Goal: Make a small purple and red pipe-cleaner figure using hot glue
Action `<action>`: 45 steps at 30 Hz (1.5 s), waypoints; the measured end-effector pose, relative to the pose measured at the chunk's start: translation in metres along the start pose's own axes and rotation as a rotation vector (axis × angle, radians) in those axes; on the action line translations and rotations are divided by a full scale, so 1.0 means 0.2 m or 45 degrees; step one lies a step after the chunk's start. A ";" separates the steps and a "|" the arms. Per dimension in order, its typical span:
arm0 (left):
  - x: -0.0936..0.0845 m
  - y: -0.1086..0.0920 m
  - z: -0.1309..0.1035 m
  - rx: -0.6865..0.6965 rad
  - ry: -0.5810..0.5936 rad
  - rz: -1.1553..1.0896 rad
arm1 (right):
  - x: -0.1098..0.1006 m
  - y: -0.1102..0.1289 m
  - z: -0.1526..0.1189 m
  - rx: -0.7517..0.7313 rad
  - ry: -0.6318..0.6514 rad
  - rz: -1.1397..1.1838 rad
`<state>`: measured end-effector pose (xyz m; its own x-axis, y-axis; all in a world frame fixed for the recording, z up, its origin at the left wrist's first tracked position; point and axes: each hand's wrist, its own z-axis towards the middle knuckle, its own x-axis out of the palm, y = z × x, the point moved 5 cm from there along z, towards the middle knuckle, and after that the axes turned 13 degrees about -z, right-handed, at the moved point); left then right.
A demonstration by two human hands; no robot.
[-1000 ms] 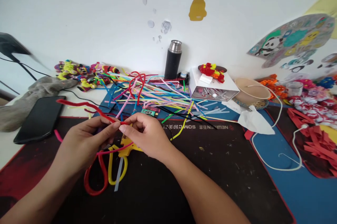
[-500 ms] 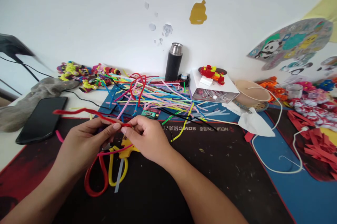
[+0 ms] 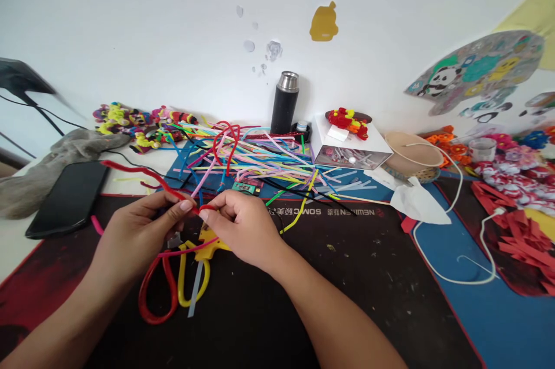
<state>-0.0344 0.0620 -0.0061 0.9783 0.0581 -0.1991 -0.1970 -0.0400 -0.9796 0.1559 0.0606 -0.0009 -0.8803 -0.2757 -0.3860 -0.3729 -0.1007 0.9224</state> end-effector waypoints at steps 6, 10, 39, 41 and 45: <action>0.00 -0.05 -0.02 0.020 -0.026 -0.043 | 0.00 0.00 0.00 0.010 0.014 0.001; 0.02 -0.05 -0.02 -0.010 0.014 -0.091 | 0.01 -0.01 0.00 0.031 0.045 0.019; 0.04 -0.08 -0.03 0.158 0.140 -0.028 | 0.03 -0.01 -0.01 -0.036 0.107 -0.275; 0.04 -0.07 -0.03 0.125 0.154 -0.034 | 0.03 -0.01 -0.01 -0.017 0.115 -0.250; 0.03 -0.07 -0.01 0.078 0.182 -0.068 | 0.01 -0.02 0.00 0.026 0.105 -0.204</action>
<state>-0.0254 0.0604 0.0066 0.9858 -0.0843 -0.1451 -0.1439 0.0203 -0.9894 0.1549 0.0598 -0.0057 -0.7826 -0.3352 -0.5245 -0.5127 -0.1307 0.8485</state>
